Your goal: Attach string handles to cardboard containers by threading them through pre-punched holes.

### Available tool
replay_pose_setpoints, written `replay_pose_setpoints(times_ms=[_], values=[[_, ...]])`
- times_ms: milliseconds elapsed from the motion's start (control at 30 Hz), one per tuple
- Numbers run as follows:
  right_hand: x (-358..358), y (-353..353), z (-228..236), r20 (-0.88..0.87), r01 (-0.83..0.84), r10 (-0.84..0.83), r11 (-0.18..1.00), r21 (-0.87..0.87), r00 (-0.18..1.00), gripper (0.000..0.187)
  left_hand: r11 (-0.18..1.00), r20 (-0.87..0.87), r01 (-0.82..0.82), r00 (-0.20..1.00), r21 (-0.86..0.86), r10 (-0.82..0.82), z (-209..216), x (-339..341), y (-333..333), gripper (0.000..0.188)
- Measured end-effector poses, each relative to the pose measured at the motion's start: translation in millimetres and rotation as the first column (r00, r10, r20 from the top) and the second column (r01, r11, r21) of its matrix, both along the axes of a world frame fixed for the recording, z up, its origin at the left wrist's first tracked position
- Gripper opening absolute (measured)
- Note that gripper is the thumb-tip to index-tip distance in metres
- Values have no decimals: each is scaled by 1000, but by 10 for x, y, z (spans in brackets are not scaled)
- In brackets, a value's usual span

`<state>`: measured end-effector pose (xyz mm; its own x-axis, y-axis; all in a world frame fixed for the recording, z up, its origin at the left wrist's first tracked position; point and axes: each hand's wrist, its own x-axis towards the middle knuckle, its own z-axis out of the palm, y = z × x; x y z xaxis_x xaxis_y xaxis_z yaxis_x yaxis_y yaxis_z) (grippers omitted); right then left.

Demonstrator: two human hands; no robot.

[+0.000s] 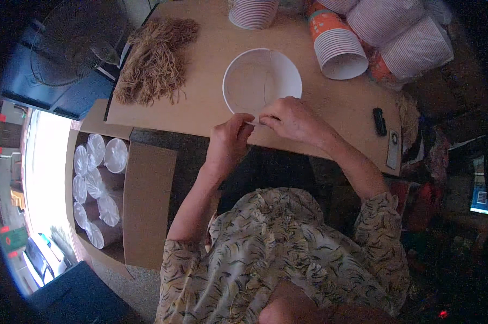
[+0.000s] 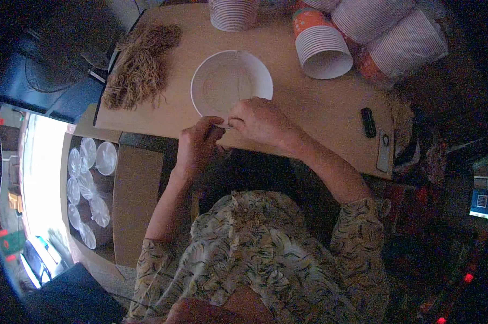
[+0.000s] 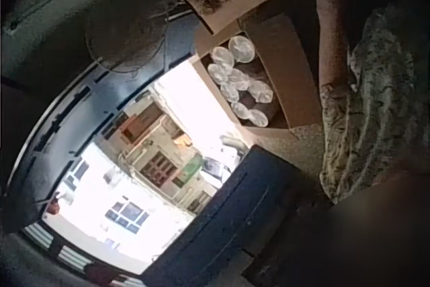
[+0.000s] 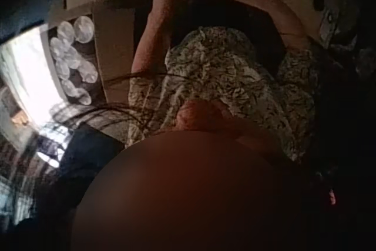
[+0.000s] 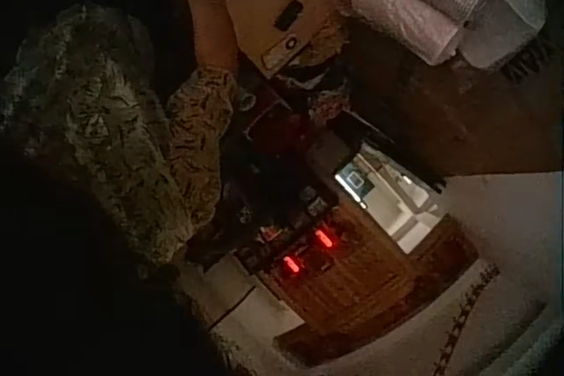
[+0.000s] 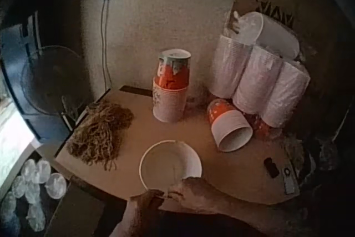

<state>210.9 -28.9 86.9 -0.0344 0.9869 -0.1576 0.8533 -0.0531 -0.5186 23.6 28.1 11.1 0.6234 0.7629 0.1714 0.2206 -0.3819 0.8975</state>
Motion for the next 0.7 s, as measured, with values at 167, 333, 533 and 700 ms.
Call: replay_pose_setpoints(times_ms=[167, 333, 533, 700], values=[[52, 15, 120, 73, -115, 120, 991, -75, 990, 20, 1000, 59, 13, 998, 11, -14, 108, 40, 66, 13], [64, 13, 38, 177, -128, 120, 991, 35, 977, 17, 863, -281, 49, 954, 502, 109, 402, 31, 136, 23], [90, 106, 2, 246, -132, 110, 988, 75, 963, 13, 636, -189, 49, 970, 770, 155, 635, 176, 139, 59], [93, 144, 62, 177, -128, 113, 989, 77, 978, 14, 831, -140, 185, 982, 525, -130, 300, 216, 334, 61]])
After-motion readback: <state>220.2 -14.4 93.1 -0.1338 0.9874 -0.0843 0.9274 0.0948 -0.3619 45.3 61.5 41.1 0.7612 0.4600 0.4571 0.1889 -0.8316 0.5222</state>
